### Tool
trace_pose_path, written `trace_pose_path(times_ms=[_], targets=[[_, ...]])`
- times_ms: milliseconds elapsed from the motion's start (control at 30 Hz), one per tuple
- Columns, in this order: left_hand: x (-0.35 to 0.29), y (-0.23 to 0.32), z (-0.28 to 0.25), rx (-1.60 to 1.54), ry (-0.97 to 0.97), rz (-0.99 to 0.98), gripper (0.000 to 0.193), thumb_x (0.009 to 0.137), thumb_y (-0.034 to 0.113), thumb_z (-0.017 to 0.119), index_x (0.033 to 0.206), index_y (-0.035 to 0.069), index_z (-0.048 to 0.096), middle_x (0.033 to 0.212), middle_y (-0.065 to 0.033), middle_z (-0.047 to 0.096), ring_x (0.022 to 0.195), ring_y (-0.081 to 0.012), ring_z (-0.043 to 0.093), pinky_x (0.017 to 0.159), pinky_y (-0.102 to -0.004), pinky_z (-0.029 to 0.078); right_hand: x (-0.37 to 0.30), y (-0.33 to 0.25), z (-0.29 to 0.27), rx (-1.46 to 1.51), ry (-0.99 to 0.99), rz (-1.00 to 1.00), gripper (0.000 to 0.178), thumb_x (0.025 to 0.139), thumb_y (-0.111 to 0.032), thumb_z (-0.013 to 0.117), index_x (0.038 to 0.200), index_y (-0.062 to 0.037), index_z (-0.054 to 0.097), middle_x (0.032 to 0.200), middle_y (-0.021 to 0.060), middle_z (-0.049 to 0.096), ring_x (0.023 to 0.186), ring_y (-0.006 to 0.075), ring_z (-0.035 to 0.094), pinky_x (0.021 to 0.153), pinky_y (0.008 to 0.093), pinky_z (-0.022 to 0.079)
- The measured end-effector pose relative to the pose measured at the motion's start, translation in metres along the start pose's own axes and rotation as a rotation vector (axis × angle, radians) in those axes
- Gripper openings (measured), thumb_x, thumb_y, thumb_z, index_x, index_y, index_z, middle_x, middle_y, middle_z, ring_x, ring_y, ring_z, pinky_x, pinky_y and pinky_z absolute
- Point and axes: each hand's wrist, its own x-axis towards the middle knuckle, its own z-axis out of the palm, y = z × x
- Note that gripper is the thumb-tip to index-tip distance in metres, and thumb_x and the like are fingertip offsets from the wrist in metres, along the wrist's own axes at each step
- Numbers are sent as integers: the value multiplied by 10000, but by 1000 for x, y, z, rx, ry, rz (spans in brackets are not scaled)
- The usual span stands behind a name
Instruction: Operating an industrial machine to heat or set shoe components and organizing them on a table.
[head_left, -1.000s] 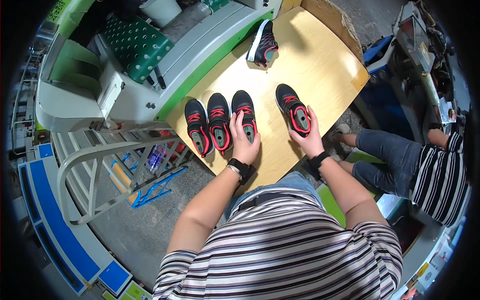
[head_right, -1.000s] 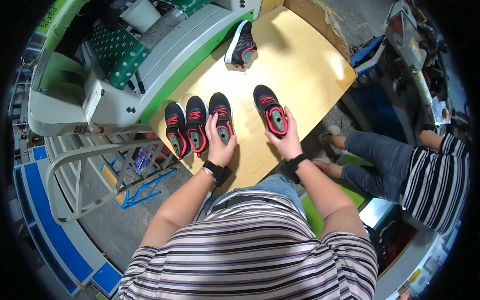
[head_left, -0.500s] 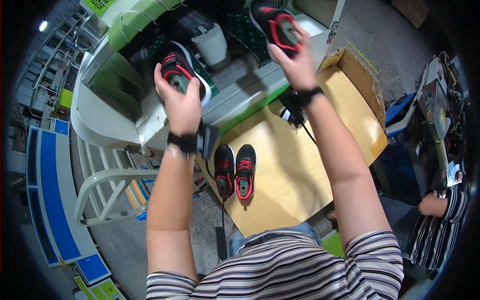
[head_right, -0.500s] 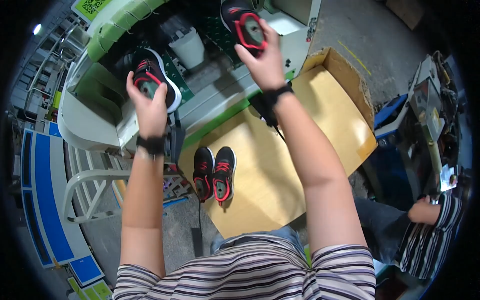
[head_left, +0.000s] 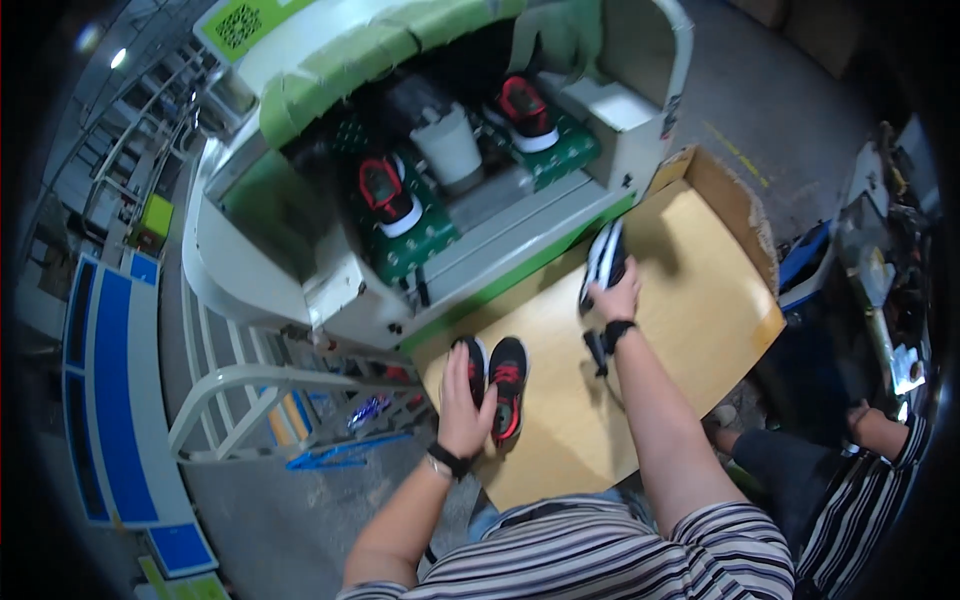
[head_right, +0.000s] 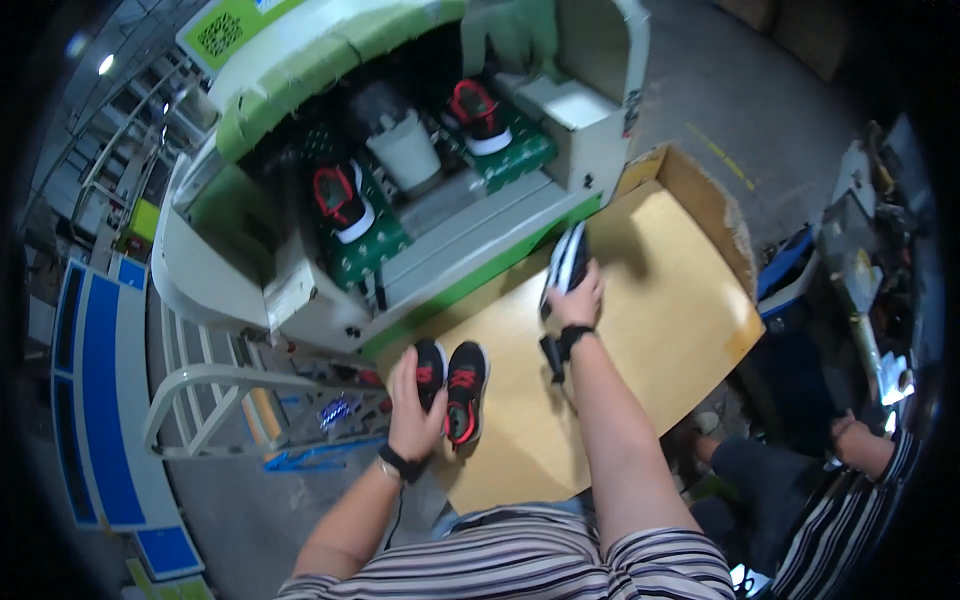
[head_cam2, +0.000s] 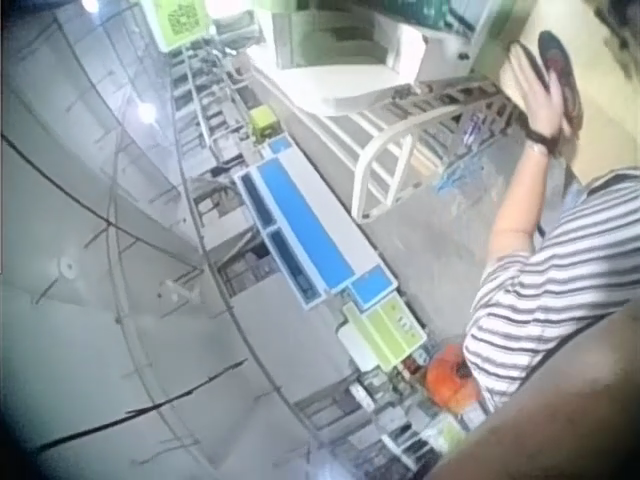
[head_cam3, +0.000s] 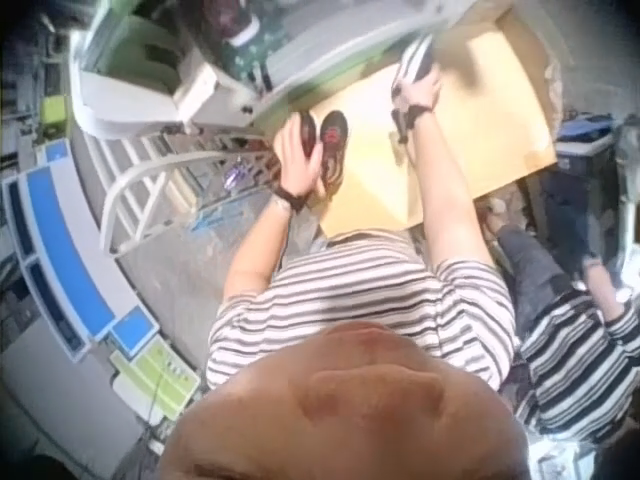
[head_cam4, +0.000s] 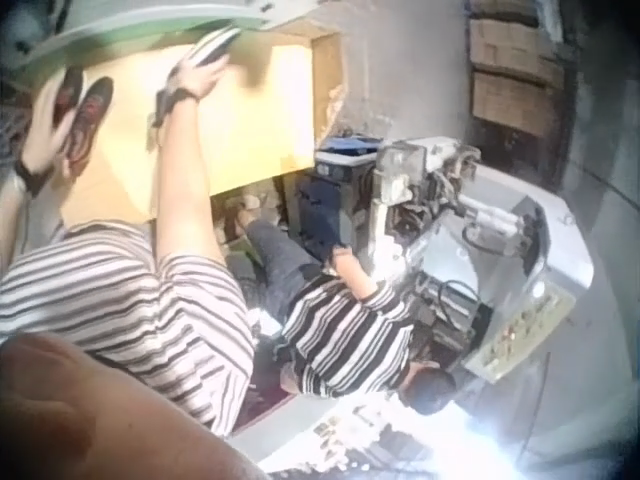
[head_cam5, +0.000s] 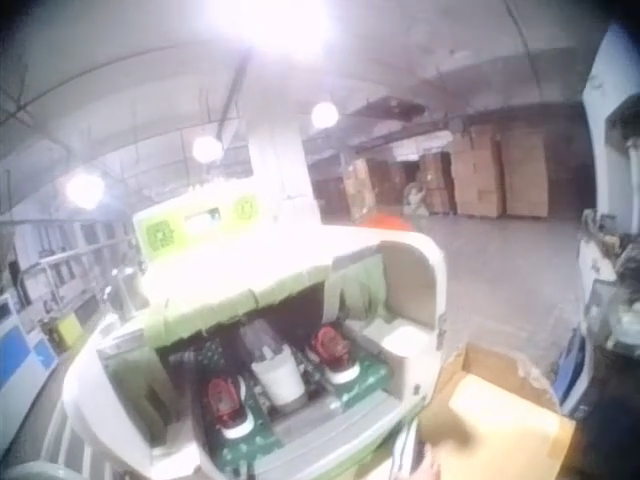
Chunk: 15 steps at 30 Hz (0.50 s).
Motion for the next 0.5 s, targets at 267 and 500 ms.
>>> trace_pose_path(times_ms=[267,500], targets=[[-95,-25,58,-38,-112,-129,854,839,169,684,1502,-39,188,1483,-291,323,1372,-446,340,1130,-476,296,-210,3,-116,-336,-413,-481,842,763,-206,748,1492,-111,337,1509,264,306,1317,481,360,1085,551,304],[-91,0,77,31,0,-143,828,840,129,668,1513,18,199,1438,-274,342,1325,-444,357,1114,-485,315,-217,53,-90,76,-506,-281,764,824,-194,728,1455,0,343,1284,284,552,1192,413,543,1026,424,431]])
